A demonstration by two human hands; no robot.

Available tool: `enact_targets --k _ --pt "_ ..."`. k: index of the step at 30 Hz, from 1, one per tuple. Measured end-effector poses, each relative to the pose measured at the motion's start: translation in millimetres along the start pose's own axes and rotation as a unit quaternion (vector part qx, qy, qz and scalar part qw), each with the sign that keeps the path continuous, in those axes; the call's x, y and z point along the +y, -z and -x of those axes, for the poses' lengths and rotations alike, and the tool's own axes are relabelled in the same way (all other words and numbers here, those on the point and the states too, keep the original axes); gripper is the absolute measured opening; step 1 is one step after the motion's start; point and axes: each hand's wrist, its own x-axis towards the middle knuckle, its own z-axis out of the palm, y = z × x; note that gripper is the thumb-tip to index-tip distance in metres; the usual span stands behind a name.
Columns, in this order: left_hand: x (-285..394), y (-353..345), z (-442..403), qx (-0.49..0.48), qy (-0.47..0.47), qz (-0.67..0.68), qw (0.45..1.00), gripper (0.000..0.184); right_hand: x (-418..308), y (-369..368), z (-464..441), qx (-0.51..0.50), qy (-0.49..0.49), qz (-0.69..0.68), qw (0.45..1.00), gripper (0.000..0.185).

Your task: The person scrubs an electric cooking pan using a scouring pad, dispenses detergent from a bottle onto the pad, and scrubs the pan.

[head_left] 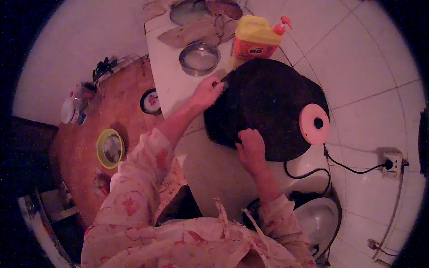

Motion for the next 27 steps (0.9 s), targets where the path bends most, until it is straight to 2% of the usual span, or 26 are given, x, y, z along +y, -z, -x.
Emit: enact_targets --k 3,5,9,11,12,14,15,17,21,23,27 --pt "8.4 -6.6 -33.8 -0.043 0.02 -0.011 0.999 0.02 1.6 3.5 3.9 -0.044 -0.01 0.015 0.999 0.022" --pt "6.0 -13.5 -63.8 -0.07 -0.019 -0.001 0.997 0.02 -1.8 3.9 2.6 -0.034 -0.008 0.009 0.999 0.022" --pt "-17.5 -16.3 -66.9 -0.074 -0.011 0.027 0.997 0.02 -3.4 4.2 2.3 -0.006 0.0 0.003 1.0 0.027" --pt "-7.0 -3.6 -37.5 -0.087 0.091 0.069 0.99 0.018 -1.8 3.8 1.1 -0.012 0.008 -0.005 1.0 0.027" --pt "-7.5 -2.6 -22.2 -0.086 0.091 0.066 0.99 0.018 -2.2 4.6 0.6 -0.01 0.009 -0.007 1.0 0.027" --pt "-14.0 -4.0 -0.2 0.004 0.117 0.1 0.988 0.02 -4.6 5.1 0.6 -0.032 -0.014 0.009 0.999 0.026" --pt "-11.2 -1.9 -3.1 0.002 0.117 0.1 0.988 0.02 -2.7 3.2 0.5 -0.032 -0.016 0.009 0.999 0.026" --pt "-5.6 2.8 -14.5 -0.014 0.053 0.007 0.998 0.021 0.6 -0.9 1.4 -0.002 0.01 -0.001 1.0 0.026" --pt "-9.2 -7.9 -53.9 -0.051 0.061 0.014 0.997 0.02 -3.7 2.1 -1.8 -0.004 0.005 0.011 1.0 0.026" --pt "-10.3 -8.7 -55.2 -0.049 -0.003 -0.071 0.996 0.024 -2.8 1.7 -1.3 -0.012 -0.003 0.021 1.0 0.027" --pt "-9.9 4.2 -4.1 -0.066 0.044 -0.049 0.996 0.025 -2.7 0.4 -2.4 0.01 0.012 -0.001 1.0 0.027"
